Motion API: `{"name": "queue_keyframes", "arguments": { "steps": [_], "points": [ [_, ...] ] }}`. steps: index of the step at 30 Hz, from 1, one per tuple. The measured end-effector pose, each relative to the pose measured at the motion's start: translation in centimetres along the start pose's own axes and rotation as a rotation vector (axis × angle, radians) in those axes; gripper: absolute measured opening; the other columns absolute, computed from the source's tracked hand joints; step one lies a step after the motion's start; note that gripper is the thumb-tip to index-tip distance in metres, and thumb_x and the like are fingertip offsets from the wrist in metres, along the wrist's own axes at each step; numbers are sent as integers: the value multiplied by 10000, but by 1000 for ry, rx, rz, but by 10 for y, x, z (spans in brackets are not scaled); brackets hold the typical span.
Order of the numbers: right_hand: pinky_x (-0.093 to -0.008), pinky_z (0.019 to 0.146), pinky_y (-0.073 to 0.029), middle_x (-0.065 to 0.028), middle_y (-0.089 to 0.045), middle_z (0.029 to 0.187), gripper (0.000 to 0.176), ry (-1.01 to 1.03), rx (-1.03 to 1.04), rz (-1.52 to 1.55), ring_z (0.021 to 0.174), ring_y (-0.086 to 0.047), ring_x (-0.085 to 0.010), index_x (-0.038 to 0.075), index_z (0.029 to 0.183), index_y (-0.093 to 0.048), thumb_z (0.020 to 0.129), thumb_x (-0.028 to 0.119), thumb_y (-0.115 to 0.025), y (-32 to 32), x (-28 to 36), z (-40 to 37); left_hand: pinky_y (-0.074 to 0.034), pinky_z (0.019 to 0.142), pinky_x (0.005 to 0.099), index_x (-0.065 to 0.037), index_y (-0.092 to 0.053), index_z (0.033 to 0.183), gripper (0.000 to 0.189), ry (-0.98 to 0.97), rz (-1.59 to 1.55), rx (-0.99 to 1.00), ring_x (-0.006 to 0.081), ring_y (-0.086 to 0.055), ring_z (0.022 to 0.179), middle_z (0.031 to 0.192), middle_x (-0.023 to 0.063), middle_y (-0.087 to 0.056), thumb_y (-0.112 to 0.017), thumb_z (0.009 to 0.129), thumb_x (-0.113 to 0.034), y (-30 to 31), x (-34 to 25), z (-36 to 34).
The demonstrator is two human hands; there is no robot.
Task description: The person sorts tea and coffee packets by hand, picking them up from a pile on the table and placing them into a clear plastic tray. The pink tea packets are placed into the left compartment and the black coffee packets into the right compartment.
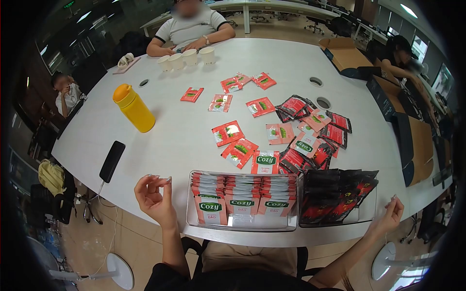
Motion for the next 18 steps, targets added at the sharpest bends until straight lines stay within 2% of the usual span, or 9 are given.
{"name": "queue_keyframes", "arguments": {
  "steps": [4,7,10,13,18],
  "points": [
    [-200,649,-402,-34,-606,885,141,-25,1,39,735,-499,-67,2,1008,-601,877,53,-603,2,-3,1,-449,762,229,-51,-503,1121,434,2,7,5,96,-542,824,990,42,-532,-641,749,124,0,-1,-1],
    [-202,679,-427,-44,-609,913,185,-41,-34,69,787,-539,-78,2,1059,-586,878,42,-595,-5,6,-1,-460,740,226,-34,-493,1126,477,-24,15,6,110,-584,817,987,72,-561,-666,719,145,3,3,-1],
    [-207,707,-448,-55,-611,935,230,-45,-25,74,851,-572,-94,0,1110,-565,884,40,-581,-6,7,-1,-495,741,245,-32,-482,1141,442,-21,-11,4,120,-594,795,980,79,-563,-632,758,131,2,4,0],
    [-217,729,-456,-59,-609,948,256,-58,-14,64,890,-584,-108,-4,1145,-548,894,44,-566,-9,14,-3,-534,749,277,-31,-455,1168,411,74,-76,-9,141,-619,800,987,97,-569,-586,805,110,3,3,-1],
    [-228,768,-445,-57,-599,952,267,-48,-23,50,906,-585,-118,-6,1163,-536,903,51,-554,-9,15,-3,-556,769,315,-32,-422,1198,414,34,-62,14,178,-652,820,963,103,-595,-553,828,101,0,1,-2]
  ]
}}
Point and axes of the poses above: each hand's wrist, its own z-axis towards the middle knuckle, its own y-axis out of the back of the hand, x = y × z, the point moved 2 cm from there along z, towards the middle knuckle
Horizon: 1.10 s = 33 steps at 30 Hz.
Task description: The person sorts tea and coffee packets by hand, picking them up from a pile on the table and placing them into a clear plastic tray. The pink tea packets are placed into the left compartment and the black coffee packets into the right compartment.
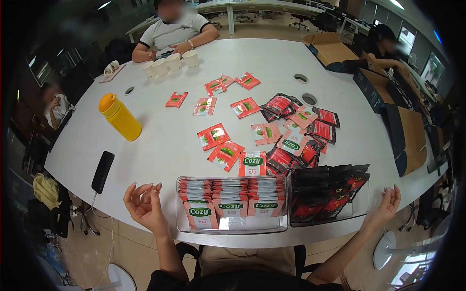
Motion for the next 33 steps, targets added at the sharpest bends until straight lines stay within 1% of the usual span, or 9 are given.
{"name": "queue_keyframes", "arguments": {
  "steps": [4,7,16,22,25,27,29,31,33],
  "points": [
    [-223,763,-431,-52,-594,939,265,5,17,18,901,-584,-121,-2,1159,-540,900,50,-561,-2,3,-1,-560,766,324,-35,-428,1189,429,-15,6,-7,190,-659,787,879,98,-629,-568,811,110,-2,-4,-1],
    [-220,744,-427,-49,-594,928,264,31,32,10,888,-579,-117,-2,1154,-542,895,46,-569,-6,7,-3,-562,758,326,-36,-434,1175,443,-17,54,52,192,-659,764,833,98,-642,-590,791,122,3,1,-2],
    [-204,730,-419,-37,-600,897,278,-20,35,-25,809,-541,-76,7,1156,-538,882,23,-582,-4,5,-1,-569,742,322,-35,-457,1141,450,-12,37,40,158,-638,732,817,75,-619,-616,761,145,2,0,-2],
    [-208,739,-412,-36,-604,951,285,-28,12,24,854,-553,-84,23,1163,-536,884,47,-584,-10,10,-1,-505,642,228,-45,-482,1145,458,-58,115,-2,124,-617,736,813,45,-589,-655,751,113,5,3,8],
    [-223,755,-400,-40,-597,996,296,-46,77,20,903,-542,-95,32,1172,-532,894,116,-587,-4,-2,3,-456,614,200,-43,-500,1137,425,-10,49,177,110,-612,756,809,35,-593,-662,764,79,-6,-4,36],
    [-226,758,-401,-41,-600,990,287,-82,99,40,899,-543,-97,34,1165,-538,901,140,-580,-3,-7,4,-456,640,196,-39,-516,1119,376,27,116,404,108,-615,791,829,38,-613,-664,782,38,-23,-9,66],
    [-212,726,-399,-34,-606,983,267,-90,123,30,876,-541,-85,35,1146,-553,910,159,-570,-5,-6,4,-467,667,215,-53,-539,1103,363,57,202,667,101,-623,814,860,38,-634,-690,774,-15,-50,-8,94],
    [-203,704,-397,-30,-609,975,261,-101,129,31,852,-540,-77,37,1139,-561,911,165,-571,-7,-8,5,-486,724,267,-71,-548,1123,404,155,242,962,122,-625,875,908,40,-648,-718,757,-83,-79,7,115],
    [-189,667,-401,-34,-628,937,239,-90,129,36,810,-552,-68,31,1115,-579,909,150,-572,-8,-8,6,-489,784,331,-85,-565,1139,441,64,245,1198,150,-612,945,946,35,-657,-740,738,-143,-107,30,122]
  ]
}}
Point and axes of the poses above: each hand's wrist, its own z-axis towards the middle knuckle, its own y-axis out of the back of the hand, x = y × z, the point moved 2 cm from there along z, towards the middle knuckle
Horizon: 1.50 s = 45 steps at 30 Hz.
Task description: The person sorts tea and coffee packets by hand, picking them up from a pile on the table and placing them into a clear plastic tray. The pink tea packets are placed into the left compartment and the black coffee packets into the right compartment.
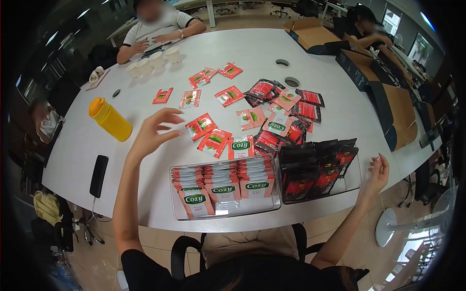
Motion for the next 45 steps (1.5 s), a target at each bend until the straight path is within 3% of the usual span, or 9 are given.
{"name": "queue_keyframes", "arguments": {
  "steps": [5,9,18,24,27,30,36,39,45],
  "points": [
    [-185,655,-388,-26,-631,926,233,-6,15,-24,782,-542,-59,36,1094,-597,909,176,-576,2,-6,0,-494,782,328,-90,-600,1126,453,-222,368,157,213,-624,900,961,54,-660,-752,719,-220,-45,25,42],
    [-171,624,-379,-21,-645,902,203,-1,21,-54,749,-542,-46,41,1073,-611,910,155,-568,0,-6,2,-490,732,327,-102,-570,1197,505,4,490,191,236,-627,840,892,111,-662,-725,736,-238,-57,9,57],
    [-162,592,-364,-4,-643,886,192,-37,-9,-88,703,-518,-32,47,1059,-617,917,160,-559,0,-9,3,-512,801,381,-100,-521,1251,655,-363,772,31,314,-610,993,1301,151,-508,-594,788,-558,-82,15,39],
    [-159,587,-363,-2,-642,886,188,-64,-26,-76,691,-512,-29,49,1059,-619,917,157,-558,0,-10,2,-488,879,406,-118,-511,1270,666,-52,543,152,324,-496,1185,1350,167,-456,-585,786,-570,-80,27,51],
    [-162,608,-373,0,-638,906,201,-75,-9,-87,706,-515,-31,61,1073,-619,913,170,-564,2,-13,3,-489,883,399,-106,-483,1298,625,-35,584,217,301,-448,1236,1382,144,-424,-591,820,-495,-76,30,55],
    [-162,614,-376,5,-636,909,203,-86,-1,-89,709,-513,-31,66,1073,-622,912,176,-567,3,-13,3,-508,843,377,-91,-443,1329,570,-416,844,34,275,-480,1199,1390,122,-414,-588,861,-382,-80,35,48],
    [-154,598,-367,10,-636,893,184,-94,-5,-73,694,-502,-26,64,1054,-629,913,164,-567,3,-13,3,-509,844,374,-55,-400,1340,549,-194,742,130,272,-521,1142,1330,133,-468,-584,836,-172,-83,24,58],
    [-159,589,-369,2,-643,874,173,-83,-7,-63,679,-502,-27,57,1035,-631,911,161,-569,1,-11,2,-507,838,376,-42,-410,1318,530,-314,869,52,284,-552,1088,1274,130,-515,-566,812,-72,-87,43,77],
    [-163,578,-369,-4,-648,846,164,-98,-3,-59,657,-501,-26,49,1013,-631,906,161,-577,-1,-8,1,-496,837,378,-63,-432,1306,495,-390,611,-122,313,-551,1076,1260,125,-528,-537,823,-35,-82,40,118]
  ]
}}
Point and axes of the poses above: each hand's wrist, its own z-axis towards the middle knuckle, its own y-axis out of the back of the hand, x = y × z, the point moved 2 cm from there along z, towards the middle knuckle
